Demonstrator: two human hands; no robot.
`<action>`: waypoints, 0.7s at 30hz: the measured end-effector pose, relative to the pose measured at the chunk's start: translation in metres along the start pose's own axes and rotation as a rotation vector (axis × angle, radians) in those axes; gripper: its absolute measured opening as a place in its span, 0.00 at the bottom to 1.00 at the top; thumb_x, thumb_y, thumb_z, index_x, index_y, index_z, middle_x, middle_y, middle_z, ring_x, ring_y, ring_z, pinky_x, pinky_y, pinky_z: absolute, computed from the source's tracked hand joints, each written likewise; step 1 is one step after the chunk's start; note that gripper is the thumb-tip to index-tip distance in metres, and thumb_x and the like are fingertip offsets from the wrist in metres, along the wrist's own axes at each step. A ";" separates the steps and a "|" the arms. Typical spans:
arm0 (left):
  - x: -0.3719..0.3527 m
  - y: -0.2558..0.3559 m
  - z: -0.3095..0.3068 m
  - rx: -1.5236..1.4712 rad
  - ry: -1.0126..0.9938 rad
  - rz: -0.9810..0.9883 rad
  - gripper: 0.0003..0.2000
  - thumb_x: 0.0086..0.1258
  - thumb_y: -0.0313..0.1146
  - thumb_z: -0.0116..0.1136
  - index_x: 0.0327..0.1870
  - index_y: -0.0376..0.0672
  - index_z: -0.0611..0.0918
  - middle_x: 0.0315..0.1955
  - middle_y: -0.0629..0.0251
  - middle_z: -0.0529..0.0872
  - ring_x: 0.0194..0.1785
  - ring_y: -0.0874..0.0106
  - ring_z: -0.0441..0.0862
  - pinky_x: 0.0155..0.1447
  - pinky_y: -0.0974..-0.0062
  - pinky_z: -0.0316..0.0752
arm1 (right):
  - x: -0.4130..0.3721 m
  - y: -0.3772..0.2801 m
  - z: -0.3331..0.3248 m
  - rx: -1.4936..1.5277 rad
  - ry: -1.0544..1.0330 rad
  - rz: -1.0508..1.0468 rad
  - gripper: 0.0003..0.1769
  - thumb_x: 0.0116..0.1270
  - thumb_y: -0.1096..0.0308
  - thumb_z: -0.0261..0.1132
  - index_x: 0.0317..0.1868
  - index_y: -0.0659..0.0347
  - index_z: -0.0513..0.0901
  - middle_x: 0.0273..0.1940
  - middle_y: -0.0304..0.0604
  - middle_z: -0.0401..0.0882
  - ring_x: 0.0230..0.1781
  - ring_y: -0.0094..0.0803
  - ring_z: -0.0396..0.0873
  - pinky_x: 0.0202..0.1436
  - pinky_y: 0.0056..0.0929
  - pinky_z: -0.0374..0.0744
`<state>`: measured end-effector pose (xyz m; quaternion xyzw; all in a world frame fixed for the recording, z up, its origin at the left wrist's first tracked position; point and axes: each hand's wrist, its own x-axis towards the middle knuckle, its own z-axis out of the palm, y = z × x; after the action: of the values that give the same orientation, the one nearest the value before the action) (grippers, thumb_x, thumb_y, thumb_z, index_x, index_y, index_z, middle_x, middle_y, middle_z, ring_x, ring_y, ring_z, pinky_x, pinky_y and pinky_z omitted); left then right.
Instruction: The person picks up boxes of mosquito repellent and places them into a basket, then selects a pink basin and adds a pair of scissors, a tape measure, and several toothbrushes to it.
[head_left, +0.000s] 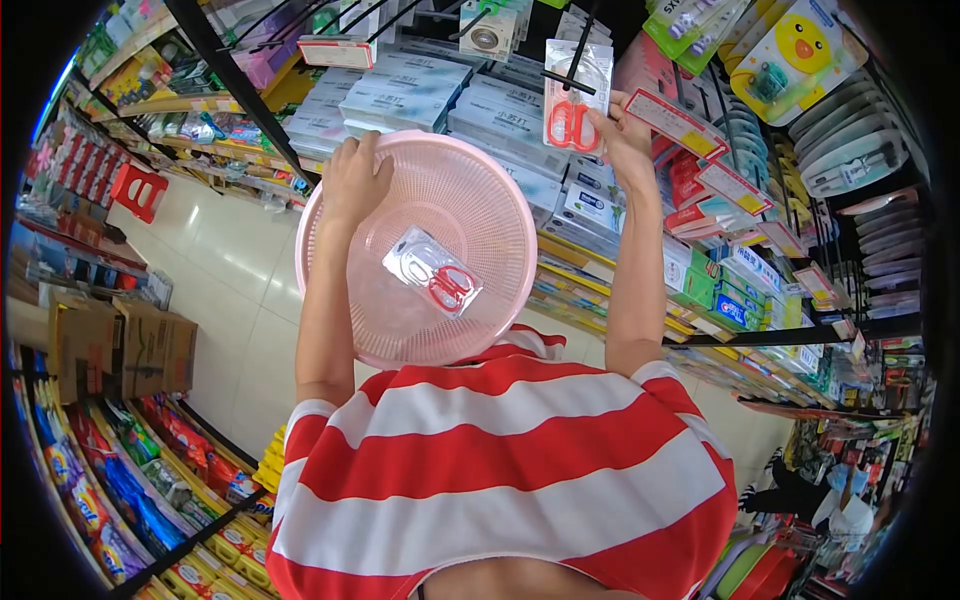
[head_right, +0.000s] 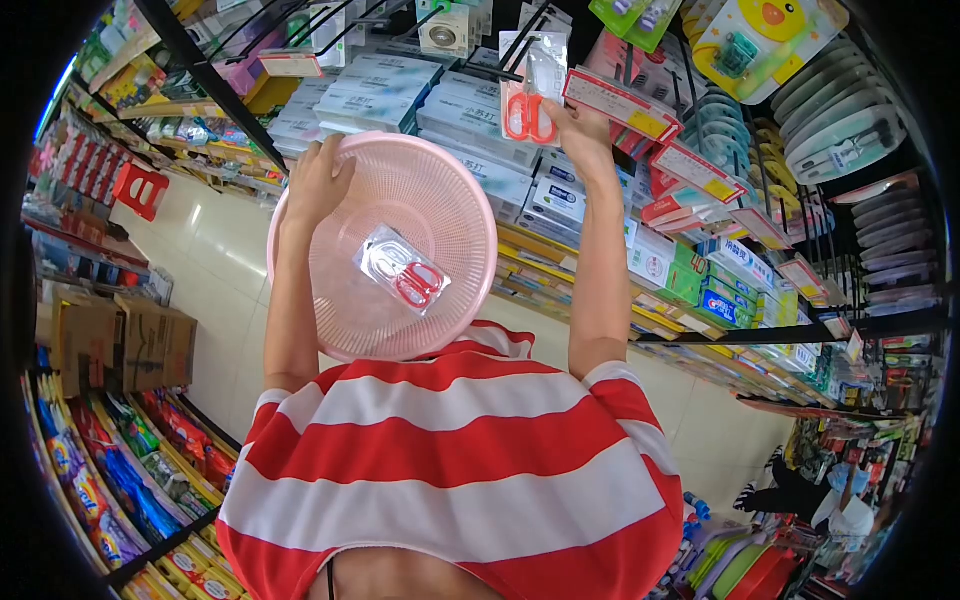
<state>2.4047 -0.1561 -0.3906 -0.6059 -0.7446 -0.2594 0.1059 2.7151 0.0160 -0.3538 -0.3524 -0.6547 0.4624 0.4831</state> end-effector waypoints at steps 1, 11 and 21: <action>0.000 0.001 0.000 0.000 -0.007 -0.005 0.19 0.60 0.38 0.58 0.52 0.44 0.75 0.36 0.50 0.79 0.41 0.49 0.76 0.46 0.55 0.70 | 0.000 0.004 -0.001 -0.005 0.016 -0.034 0.12 0.63 0.73 0.62 0.46 0.68 0.80 0.40 0.39 0.81 0.35 0.20 0.76 0.39 0.21 0.74; 0.002 0.000 0.007 -0.020 0.018 0.020 0.19 0.60 0.38 0.58 0.51 0.43 0.75 0.35 0.50 0.79 0.42 0.49 0.76 0.46 0.56 0.70 | -0.022 -0.020 -0.001 0.135 -0.173 0.068 0.15 0.60 0.81 0.62 0.48 0.68 0.73 0.43 0.46 0.81 0.41 0.25 0.78 0.46 0.22 0.76; 0.004 0.004 0.010 -0.021 0.010 0.017 0.19 0.61 0.38 0.58 0.52 0.41 0.75 0.37 0.50 0.79 0.43 0.50 0.76 0.47 0.57 0.71 | -0.020 -0.031 0.012 0.115 -0.138 0.051 0.21 0.59 0.81 0.62 0.54 0.69 0.71 0.48 0.46 0.79 0.45 0.27 0.77 0.50 0.24 0.75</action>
<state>2.4088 -0.1469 -0.3959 -0.6119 -0.7363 -0.2691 0.1055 2.7087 -0.0152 -0.3322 -0.3079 -0.6495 0.5345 0.4446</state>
